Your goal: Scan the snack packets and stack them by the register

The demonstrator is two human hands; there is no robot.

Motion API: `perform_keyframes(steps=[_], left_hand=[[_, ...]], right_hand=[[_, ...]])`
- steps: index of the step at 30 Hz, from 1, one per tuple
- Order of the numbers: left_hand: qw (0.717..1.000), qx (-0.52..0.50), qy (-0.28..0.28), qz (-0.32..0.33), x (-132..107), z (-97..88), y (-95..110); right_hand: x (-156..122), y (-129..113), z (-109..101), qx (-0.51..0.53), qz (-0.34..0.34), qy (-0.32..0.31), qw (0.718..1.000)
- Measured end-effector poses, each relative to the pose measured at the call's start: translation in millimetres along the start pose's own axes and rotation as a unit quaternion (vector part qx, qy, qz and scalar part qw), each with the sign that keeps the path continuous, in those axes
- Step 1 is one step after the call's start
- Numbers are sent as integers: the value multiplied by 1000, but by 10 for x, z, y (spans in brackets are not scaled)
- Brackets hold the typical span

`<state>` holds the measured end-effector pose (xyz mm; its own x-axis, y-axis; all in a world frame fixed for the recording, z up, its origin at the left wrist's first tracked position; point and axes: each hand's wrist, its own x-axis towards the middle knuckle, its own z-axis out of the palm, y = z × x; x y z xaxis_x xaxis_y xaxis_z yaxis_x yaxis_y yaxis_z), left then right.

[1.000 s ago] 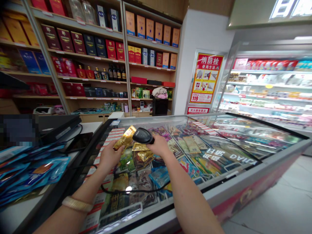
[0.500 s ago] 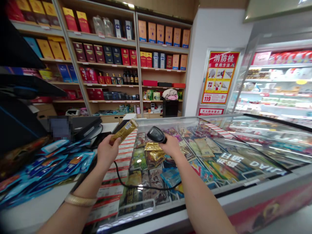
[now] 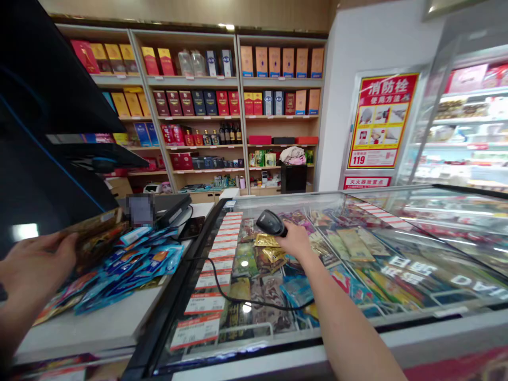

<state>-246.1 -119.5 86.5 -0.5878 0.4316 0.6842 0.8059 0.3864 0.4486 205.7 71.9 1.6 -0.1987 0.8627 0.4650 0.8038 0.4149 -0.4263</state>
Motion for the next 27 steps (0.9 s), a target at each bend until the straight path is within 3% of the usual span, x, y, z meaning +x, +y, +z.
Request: perform_keyframes(steps=[3, 5, 9, 12, 15, 19, 22, 27], left_hand=[[998, 43, -14, -40, -19, 42, -46], [999, 30, -5, -35, -81, 74, -22], [997, -21, 78, 12, -222, 122, 95], [989, -50, 125, 61, -306, 205, 293], [983, -78, 113, 124, -446, 402, 610], [964, -118, 16, 237, -805, 822, 1082], [937, -140, -106, 302, -1096, 1173, 1407], [896, -105, -286, 322, -1345, 1661, 1977]], right_hand=[[11, 10, 9, -1, 2, -2, 1000], [21, 18, 15, 0, -1, -3, 1000], [32, 29, 14, 4, 4, -1, 1000], [26, 28, -11, 16, 11, 16, 1000], [22, 20, -46, 20, 19, 34, 999], [32, 16, -69, 25, 24, 41, 999], [40, 24, -58, 21, 21, 42, 999], [50, 41, -34, 10, 15, 52, 998]])
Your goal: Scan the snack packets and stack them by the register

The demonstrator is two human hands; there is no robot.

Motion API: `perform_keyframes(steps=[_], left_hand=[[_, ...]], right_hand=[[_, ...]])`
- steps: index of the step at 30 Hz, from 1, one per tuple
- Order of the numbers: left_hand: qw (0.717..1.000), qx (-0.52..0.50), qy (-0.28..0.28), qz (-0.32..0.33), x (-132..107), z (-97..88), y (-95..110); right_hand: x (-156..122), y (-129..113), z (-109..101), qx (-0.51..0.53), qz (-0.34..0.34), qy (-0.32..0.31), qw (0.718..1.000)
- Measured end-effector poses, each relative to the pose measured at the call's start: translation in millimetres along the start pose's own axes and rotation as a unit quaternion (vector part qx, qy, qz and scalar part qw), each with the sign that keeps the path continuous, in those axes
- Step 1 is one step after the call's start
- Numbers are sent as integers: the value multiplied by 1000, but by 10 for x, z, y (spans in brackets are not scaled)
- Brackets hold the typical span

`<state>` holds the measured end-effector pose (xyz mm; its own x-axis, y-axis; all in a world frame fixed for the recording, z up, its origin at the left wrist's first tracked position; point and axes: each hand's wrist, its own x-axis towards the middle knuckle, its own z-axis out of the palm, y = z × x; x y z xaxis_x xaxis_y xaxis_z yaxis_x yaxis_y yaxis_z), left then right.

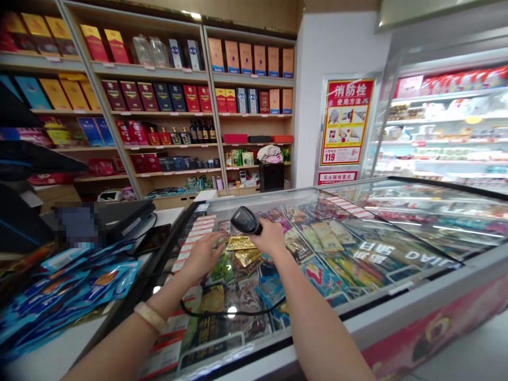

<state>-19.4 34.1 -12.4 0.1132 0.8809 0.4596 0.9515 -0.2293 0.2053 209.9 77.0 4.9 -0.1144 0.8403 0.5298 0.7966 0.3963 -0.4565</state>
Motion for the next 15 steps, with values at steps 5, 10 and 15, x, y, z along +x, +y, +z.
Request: perform_keyframes(steps=[5, 10, 15], left_hand=[[994, -11, -106, -25, 384, 326, 229], [988, -22, -151, -36, 465, 453, 248], [989, -26, -125, -70, 328, 256, 179]], right_hand=[[2, -37, -37, -16, 3, -7, 1000], [-4, -78, -61, -25, 8, -15, 1000], [-17, -76, -37, -35, -5, -24, 999]])
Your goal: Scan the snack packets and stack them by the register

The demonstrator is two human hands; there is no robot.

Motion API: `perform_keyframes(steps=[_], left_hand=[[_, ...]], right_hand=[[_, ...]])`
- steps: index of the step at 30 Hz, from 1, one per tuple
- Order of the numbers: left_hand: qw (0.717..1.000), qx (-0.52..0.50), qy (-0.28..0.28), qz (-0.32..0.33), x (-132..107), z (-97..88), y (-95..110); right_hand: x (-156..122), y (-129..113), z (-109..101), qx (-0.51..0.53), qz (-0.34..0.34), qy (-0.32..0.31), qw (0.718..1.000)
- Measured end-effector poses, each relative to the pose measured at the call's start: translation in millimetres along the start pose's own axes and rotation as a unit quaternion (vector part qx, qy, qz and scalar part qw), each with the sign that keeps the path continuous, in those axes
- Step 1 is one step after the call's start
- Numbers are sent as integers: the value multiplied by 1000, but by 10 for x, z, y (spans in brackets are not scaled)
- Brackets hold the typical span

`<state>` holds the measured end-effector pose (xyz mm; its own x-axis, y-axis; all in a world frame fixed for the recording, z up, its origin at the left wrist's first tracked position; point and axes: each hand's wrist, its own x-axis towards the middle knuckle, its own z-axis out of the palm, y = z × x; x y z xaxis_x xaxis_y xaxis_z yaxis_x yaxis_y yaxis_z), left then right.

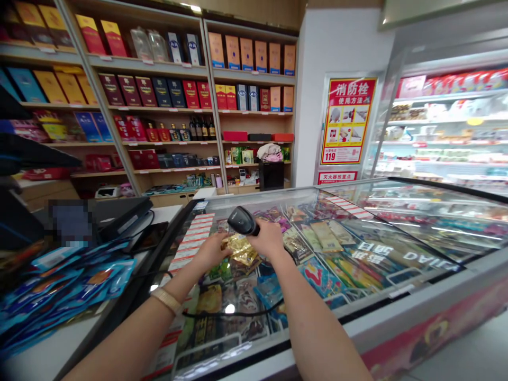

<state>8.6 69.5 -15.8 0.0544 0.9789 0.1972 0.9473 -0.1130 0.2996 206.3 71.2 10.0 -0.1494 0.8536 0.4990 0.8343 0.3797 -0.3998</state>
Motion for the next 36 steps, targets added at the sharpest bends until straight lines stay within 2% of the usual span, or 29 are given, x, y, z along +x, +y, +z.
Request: perform_keyframes(steps=[5, 8, 13, 16, 24, 36], left_hand=[[997, -19, 51, -52, -319, -274, -187], [989, -59, 109, -79, -494, -434, -317], [942, -193, 243, -126, -662, -578, -484], [921, -218, 285, -152, -692, -584, -539], [923, -220, 268, -164, -717, -562, -522], [930, -216, 253, -156, -738, -589, -473]], right_hand=[[-14, -4, 27, 17, -14, 4, 1000], [-26, -25, 44, 39, -34, 12, 999], [-52, -93, 57, 78, -99, 4, 992], [-68, -128, 61, 78, -120, -8, 990], [-126, -250, 87, 110, -163, -53, 979], [-151, -319, 45, 112, -142, -62, 982]])
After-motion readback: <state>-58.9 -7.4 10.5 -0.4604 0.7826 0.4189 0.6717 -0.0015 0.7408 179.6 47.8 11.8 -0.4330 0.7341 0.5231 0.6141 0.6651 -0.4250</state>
